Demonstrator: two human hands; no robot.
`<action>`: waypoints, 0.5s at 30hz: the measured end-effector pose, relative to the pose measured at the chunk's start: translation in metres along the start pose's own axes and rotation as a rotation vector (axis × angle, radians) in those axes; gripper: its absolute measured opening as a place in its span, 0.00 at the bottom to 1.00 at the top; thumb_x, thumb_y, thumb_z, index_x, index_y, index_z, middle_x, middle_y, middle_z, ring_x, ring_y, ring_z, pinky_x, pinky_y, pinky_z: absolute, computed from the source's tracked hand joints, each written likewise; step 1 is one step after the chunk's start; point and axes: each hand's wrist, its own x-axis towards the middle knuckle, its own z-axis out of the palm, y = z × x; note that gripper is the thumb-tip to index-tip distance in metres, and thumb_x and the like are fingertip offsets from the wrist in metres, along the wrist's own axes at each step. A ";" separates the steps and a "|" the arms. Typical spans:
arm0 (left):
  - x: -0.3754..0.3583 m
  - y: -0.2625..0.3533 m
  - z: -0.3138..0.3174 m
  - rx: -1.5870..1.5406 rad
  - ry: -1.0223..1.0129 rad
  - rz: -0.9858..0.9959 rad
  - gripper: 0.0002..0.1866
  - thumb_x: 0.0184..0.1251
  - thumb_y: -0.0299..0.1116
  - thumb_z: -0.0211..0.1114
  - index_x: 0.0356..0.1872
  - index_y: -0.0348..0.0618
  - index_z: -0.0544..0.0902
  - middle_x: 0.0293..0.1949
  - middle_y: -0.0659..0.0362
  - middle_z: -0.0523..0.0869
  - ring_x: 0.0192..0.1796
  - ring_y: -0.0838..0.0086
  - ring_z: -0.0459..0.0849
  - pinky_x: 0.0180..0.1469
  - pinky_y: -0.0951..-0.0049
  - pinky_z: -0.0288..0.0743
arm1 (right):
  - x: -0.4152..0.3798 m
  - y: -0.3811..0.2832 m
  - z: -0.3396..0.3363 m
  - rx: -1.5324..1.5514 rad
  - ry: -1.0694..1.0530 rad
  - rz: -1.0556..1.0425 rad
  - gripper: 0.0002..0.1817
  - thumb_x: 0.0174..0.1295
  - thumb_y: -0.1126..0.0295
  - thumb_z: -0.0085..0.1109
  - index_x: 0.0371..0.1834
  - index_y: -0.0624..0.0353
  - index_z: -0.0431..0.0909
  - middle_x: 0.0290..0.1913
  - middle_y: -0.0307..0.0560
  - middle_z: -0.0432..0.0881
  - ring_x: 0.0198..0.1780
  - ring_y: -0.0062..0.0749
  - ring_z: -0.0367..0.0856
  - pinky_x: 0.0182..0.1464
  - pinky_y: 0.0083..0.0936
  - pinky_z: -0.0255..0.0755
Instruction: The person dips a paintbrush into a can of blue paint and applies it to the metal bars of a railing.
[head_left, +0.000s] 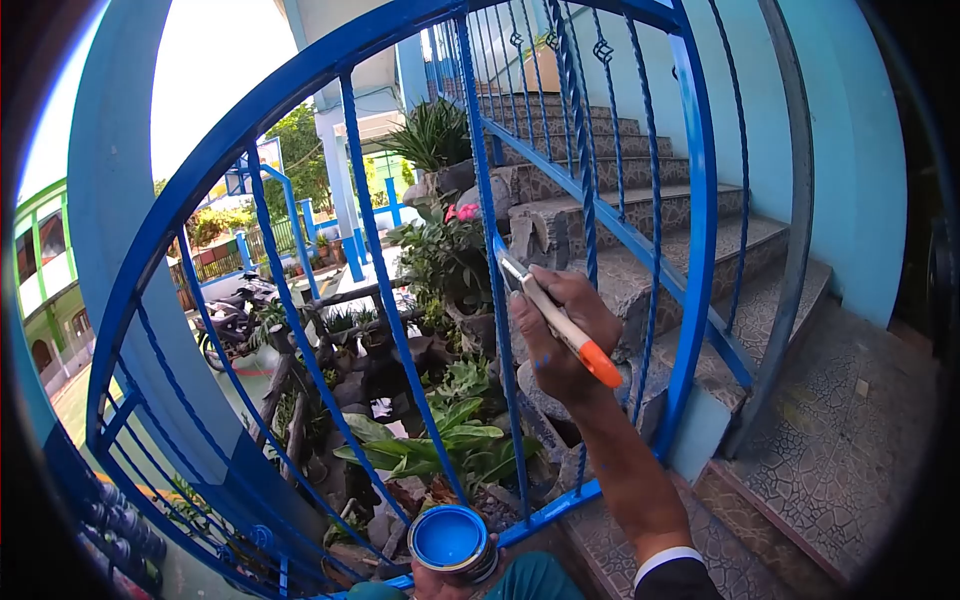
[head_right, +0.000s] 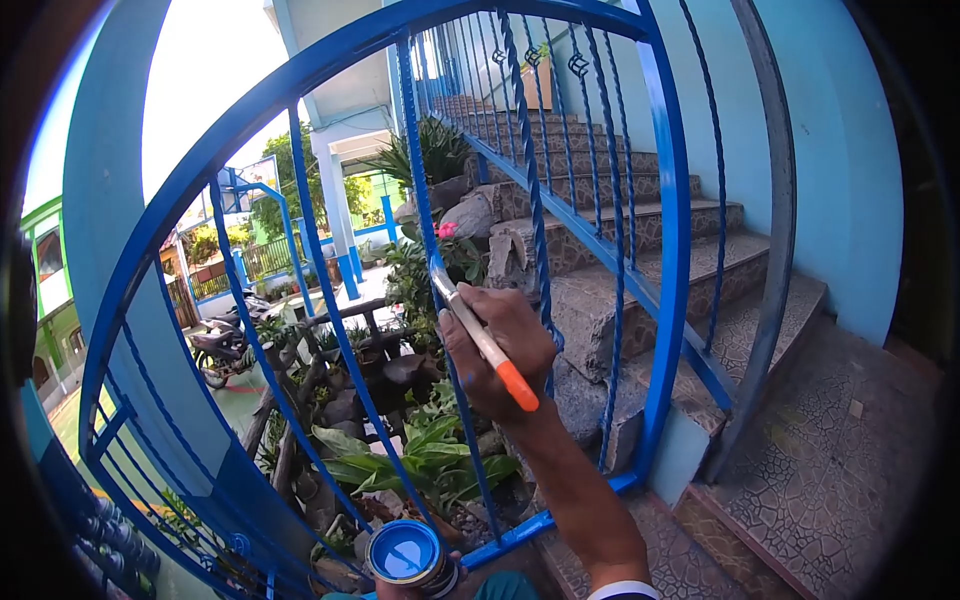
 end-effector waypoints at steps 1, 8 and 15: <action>0.002 0.000 0.004 0.004 -0.010 0.004 0.39 0.76 0.70 0.59 0.65 0.43 0.84 0.57 0.43 0.89 0.60 0.43 0.86 0.66 0.37 0.85 | 0.002 -0.005 -0.004 -0.010 -0.030 -0.111 0.13 0.66 0.76 0.76 0.52 0.69 0.88 0.43 0.53 0.91 0.41 0.37 0.93 0.45 0.31 0.87; 0.010 -0.002 0.030 0.003 -0.056 -0.001 0.37 0.78 0.68 0.58 0.65 0.44 0.85 0.57 0.44 0.89 0.59 0.43 0.86 0.67 0.37 0.84 | 0.046 0.011 0.006 0.178 0.198 0.275 0.14 0.75 0.74 0.72 0.59 0.70 0.85 0.54 0.49 0.90 0.50 0.23 0.88 0.54 0.23 0.84; 0.029 0.010 0.014 0.051 -0.049 -0.029 0.31 0.81 0.62 0.57 0.64 0.44 0.85 0.56 0.46 0.90 0.61 0.45 0.87 0.71 0.37 0.81 | 0.038 -0.012 0.005 0.012 0.018 -0.157 0.12 0.71 0.76 0.74 0.53 0.70 0.88 0.46 0.53 0.91 0.45 0.32 0.91 0.50 0.29 0.85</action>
